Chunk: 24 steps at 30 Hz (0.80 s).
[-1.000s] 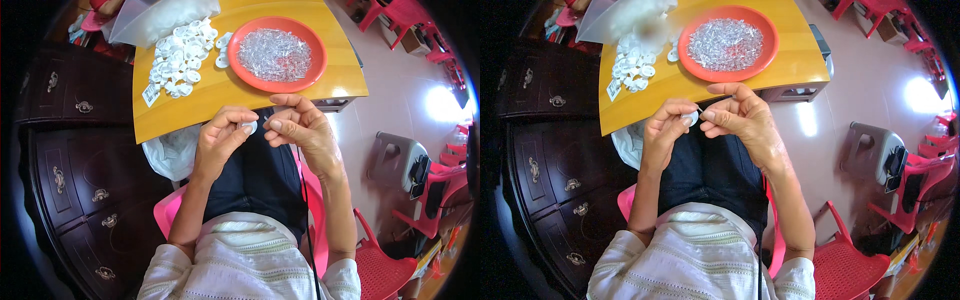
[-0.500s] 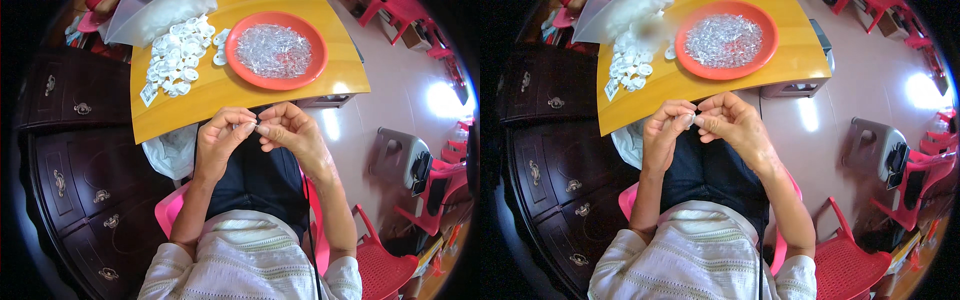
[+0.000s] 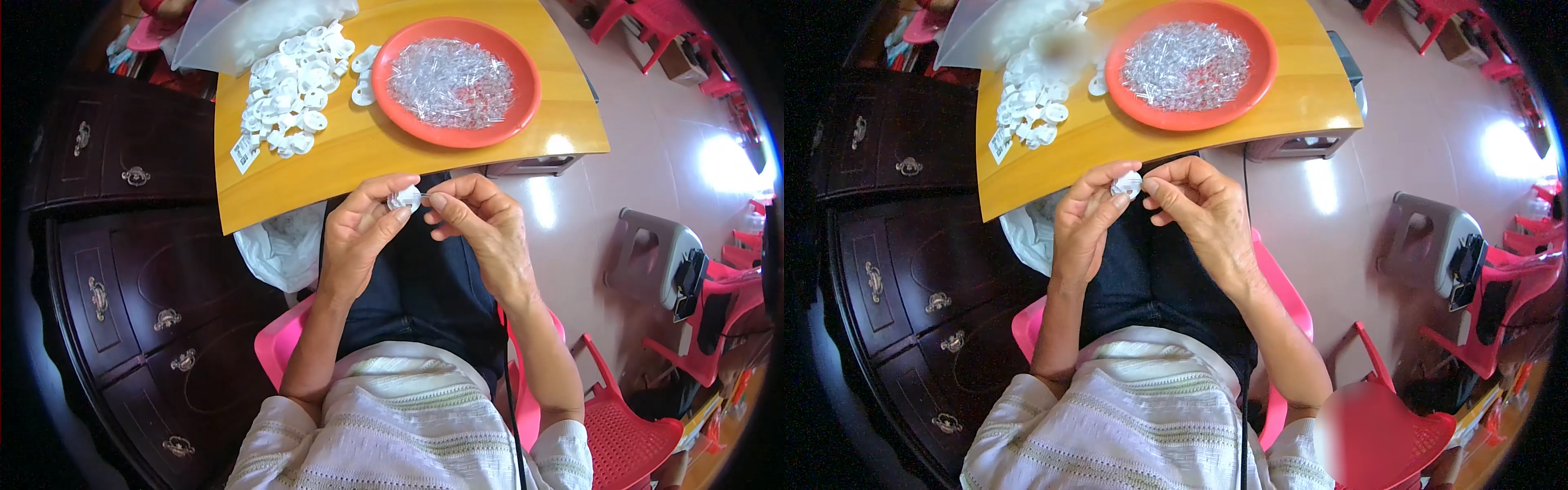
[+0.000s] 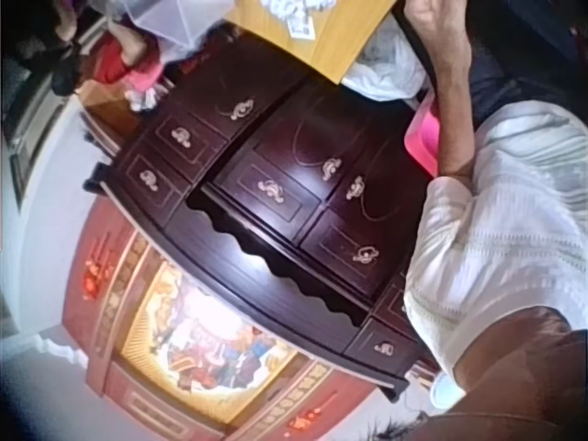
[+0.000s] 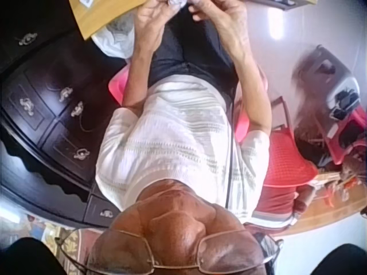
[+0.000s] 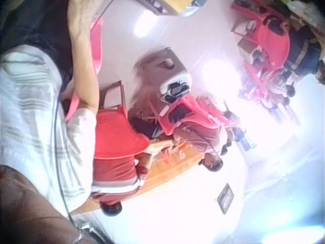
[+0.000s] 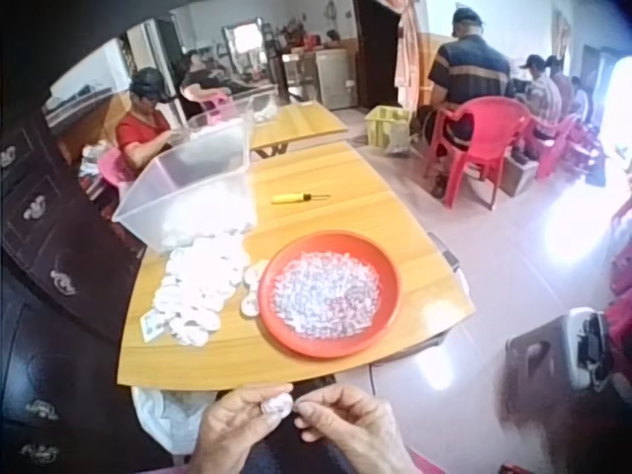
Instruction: Assembling small plastic components into battery caps.
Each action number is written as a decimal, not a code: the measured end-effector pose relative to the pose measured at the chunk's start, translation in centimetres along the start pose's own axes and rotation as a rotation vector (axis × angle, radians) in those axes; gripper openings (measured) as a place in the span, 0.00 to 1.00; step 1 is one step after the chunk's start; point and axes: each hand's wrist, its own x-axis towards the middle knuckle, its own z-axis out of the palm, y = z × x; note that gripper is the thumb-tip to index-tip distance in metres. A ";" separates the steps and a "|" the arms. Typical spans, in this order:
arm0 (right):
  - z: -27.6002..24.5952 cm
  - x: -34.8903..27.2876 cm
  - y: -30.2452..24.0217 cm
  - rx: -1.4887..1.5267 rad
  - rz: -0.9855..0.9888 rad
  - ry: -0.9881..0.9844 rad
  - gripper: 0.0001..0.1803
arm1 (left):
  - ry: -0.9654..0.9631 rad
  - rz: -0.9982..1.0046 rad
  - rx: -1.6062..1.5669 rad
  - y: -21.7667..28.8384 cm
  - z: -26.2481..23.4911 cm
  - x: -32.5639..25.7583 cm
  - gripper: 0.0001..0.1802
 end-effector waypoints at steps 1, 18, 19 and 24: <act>0.2 -0.1 0.1 0.002 0.003 -0.001 0.08 | 0.011 -0.015 -0.015 0.0 -0.1 -0.1 0.16; 0.3 0.0 1.5 -0.089 -0.222 0.014 0.04 | -0.038 0.094 0.137 -0.4 -0.8 0.3 0.23; 0.3 -0.1 1.5 -0.088 -0.225 0.012 0.04 | -0.008 0.058 0.006 -0.4 -0.8 0.2 0.22; 0.5 0.0 1.5 -0.075 -0.228 0.021 0.04 | -0.002 0.035 -0.041 -0.8 -1.1 0.4 0.21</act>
